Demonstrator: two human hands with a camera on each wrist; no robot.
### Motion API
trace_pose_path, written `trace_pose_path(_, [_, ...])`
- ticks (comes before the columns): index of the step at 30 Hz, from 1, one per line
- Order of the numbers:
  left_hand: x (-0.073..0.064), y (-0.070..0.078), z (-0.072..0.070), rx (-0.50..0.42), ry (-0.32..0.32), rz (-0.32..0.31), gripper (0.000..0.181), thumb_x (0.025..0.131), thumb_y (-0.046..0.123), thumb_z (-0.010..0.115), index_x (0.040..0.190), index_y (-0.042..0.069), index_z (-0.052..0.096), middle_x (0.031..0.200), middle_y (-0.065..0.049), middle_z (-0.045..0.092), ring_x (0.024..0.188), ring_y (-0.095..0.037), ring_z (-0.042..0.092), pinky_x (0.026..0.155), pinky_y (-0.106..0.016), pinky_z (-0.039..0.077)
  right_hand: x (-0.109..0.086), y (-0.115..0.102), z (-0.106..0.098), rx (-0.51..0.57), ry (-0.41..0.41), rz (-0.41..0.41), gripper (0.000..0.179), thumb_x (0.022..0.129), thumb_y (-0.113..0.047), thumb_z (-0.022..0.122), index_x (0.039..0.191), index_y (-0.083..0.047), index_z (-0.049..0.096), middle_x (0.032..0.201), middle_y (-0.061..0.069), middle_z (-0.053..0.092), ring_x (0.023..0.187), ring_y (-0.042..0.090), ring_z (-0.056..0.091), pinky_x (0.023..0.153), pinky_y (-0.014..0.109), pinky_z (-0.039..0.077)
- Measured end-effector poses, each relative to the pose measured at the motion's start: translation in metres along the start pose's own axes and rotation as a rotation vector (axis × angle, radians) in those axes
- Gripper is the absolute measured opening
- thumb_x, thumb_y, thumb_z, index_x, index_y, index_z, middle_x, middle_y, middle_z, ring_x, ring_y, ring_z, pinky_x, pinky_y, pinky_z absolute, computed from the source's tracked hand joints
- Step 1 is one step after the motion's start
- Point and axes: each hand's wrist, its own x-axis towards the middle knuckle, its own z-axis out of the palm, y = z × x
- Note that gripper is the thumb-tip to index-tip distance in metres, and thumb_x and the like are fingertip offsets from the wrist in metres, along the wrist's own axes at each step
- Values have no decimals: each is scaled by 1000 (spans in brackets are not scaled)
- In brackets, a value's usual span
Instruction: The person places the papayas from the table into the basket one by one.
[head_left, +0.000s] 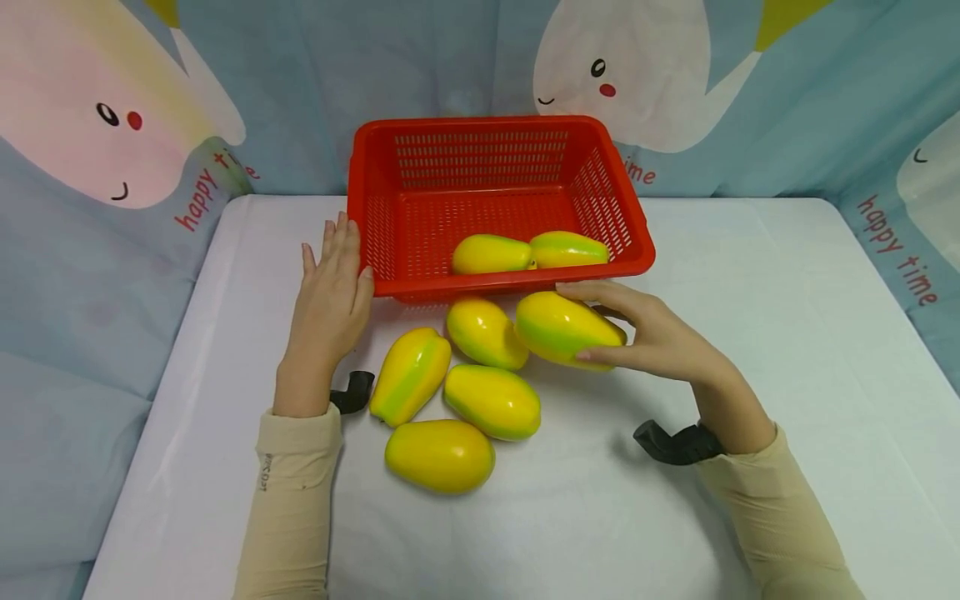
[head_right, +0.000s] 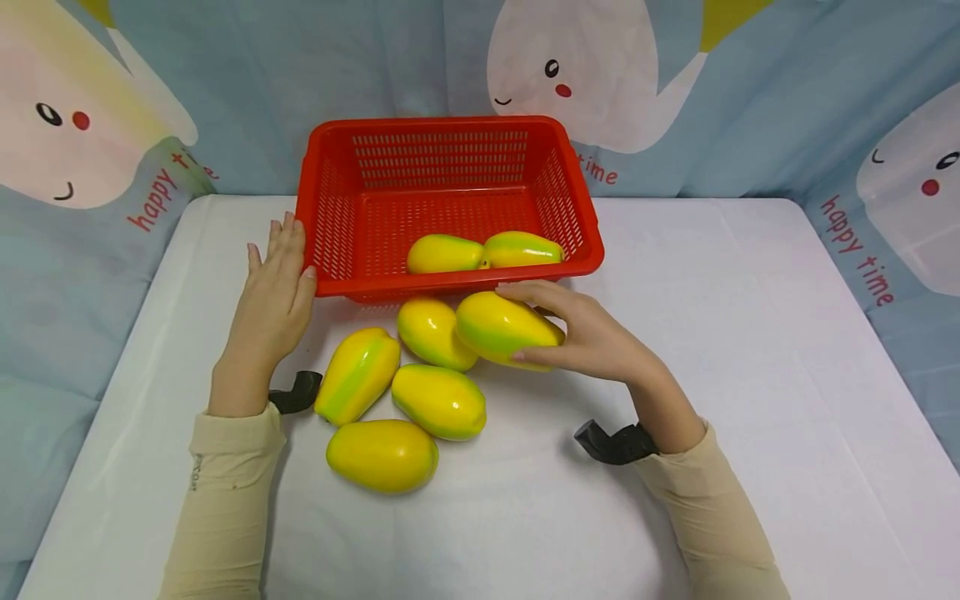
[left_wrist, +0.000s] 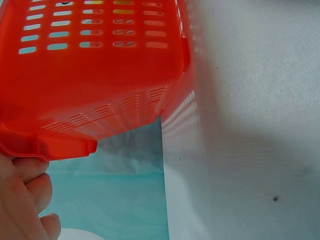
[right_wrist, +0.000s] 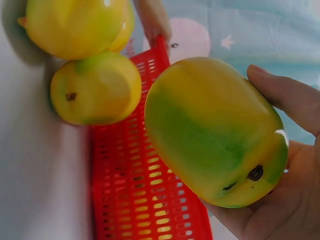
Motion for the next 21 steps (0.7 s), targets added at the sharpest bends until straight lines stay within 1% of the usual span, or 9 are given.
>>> trace_pose_path(7, [0,1,0,5,-6,-6,59,100,25,33,150,0,13,157,-12,8,144,-23,1,113,-47,-5,12,-7,0,-4,-1,-53,65,75,1,76,135,-4,50,133,4,53,113,14,50,96,24,42])
trace_pose_path(16, [0,1,-1,3,-8,-7,59,100,24,33,150,0,13,157,-11,8,144,-22,1,113,-47,-5,26,-15,4,25,-1,-104,67,75,1,76,136,-2,48,137,5,50,121,18,46,100,28,39])
trace_pose_path(21, [0,1,-1,-1,-11,-7,59,100,24,32,149,-1,13,157,-11,7,144,-22,1,113,-46,-5,32,-18,6,21,13,-137,68,73,2,77,135,-1,49,136,6,50,120,20,46,101,29,39])
